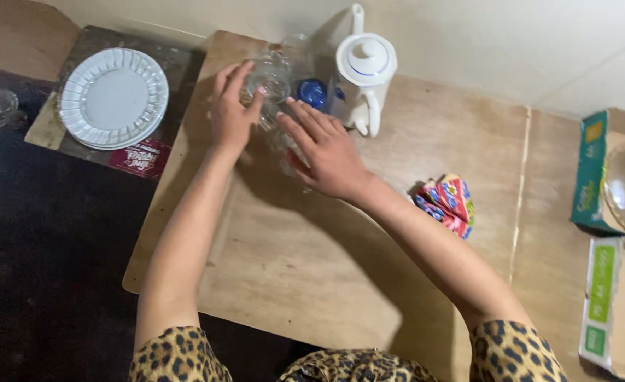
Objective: The person wipes a glass with a cloth, places the glass into a cardboard box containing other items, and continues handling glassware on the table.
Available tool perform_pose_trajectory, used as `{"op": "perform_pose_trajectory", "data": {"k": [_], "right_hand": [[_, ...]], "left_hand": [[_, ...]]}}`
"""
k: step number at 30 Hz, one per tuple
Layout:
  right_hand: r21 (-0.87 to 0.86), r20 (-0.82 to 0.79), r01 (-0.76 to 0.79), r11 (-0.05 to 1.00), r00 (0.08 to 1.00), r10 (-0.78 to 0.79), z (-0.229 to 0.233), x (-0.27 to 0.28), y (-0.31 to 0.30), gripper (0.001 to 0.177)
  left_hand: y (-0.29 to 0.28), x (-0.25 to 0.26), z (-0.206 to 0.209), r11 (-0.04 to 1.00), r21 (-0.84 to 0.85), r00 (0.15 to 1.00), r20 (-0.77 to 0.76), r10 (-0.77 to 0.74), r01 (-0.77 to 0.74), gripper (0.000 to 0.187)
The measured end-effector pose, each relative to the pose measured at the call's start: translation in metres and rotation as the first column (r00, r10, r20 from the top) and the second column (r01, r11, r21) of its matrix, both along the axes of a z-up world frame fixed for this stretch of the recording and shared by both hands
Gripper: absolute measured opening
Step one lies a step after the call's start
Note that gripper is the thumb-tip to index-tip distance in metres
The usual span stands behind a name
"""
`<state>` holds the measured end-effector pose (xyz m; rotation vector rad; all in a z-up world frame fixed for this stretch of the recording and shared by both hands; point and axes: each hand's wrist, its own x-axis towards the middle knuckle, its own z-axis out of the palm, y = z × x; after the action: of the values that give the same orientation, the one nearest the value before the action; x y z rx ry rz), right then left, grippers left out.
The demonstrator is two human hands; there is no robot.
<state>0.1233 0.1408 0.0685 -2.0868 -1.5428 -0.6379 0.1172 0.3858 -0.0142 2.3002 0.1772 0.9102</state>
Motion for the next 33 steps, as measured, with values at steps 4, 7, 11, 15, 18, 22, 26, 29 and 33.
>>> {"op": "perform_pose_trajectory", "data": {"k": [4,7,11,15,18,22,26,29,33], "right_hand": [[0.05,-0.036,-0.018,0.999,0.999,0.02,0.009,0.009,0.013,0.053],[0.067,-0.066,-0.035,0.997,0.997,0.039,0.012,0.014,0.021,0.052],[0.054,-0.079,-0.045,0.998,0.996,0.05,0.015,0.015,0.026,0.049],[0.039,-0.033,-0.015,0.999,0.999,0.017,0.01,0.017,0.027,0.05],[0.02,-0.014,0.004,1.0,1.0,-0.003,0.007,0.014,0.024,0.049],[0.044,0.003,0.016,0.999,1.0,-0.016,-0.001,0.013,0.014,0.05],[0.158,-0.015,-0.043,0.986,0.999,0.046,0.013,0.002,-0.004,0.048],[0.186,-0.02,-0.019,0.982,1.0,0.023,0.02,-0.01,-0.016,0.051],[0.216,-0.016,-0.012,0.976,1.0,0.016,0.022,-0.022,-0.033,0.061]], "left_hand": [[0.009,0.006,-0.006,1.0,0.019,0.993,-0.116,-0.002,0.004,0.045],[0.013,0.011,-0.005,0.998,0.056,0.997,-0.073,-0.025,0.03,0.04],[0.017,0.02,-0.019,0.995,-0.062,0.994,-0.064,-0.084,0.08,0.033],[0.004,0.006,0.026,0.992,0.033,0.988,-0.098,-0.117,0.121,0.039],[0.019,0.011,0.008,0.984,0.082,0.985,-0.094,-0.148,0.156,0.04],[0.029,0.006,0.023,0.943,0.319,0.995,-0.058,-0.077,0.091,0.043],[0.017,-0.024,0.069,0.888,0.458,0.964,0.253,-0.081,-0.045,0.036],[-0.007,-0.057,0.102,0.873,0.482,0.958,0.277,-0.079,-0.067,0.042],[-0.039,-0.082,0.107,0.876,0.481,0.97,0.225,-0.097,-0.024,0.037]]}}
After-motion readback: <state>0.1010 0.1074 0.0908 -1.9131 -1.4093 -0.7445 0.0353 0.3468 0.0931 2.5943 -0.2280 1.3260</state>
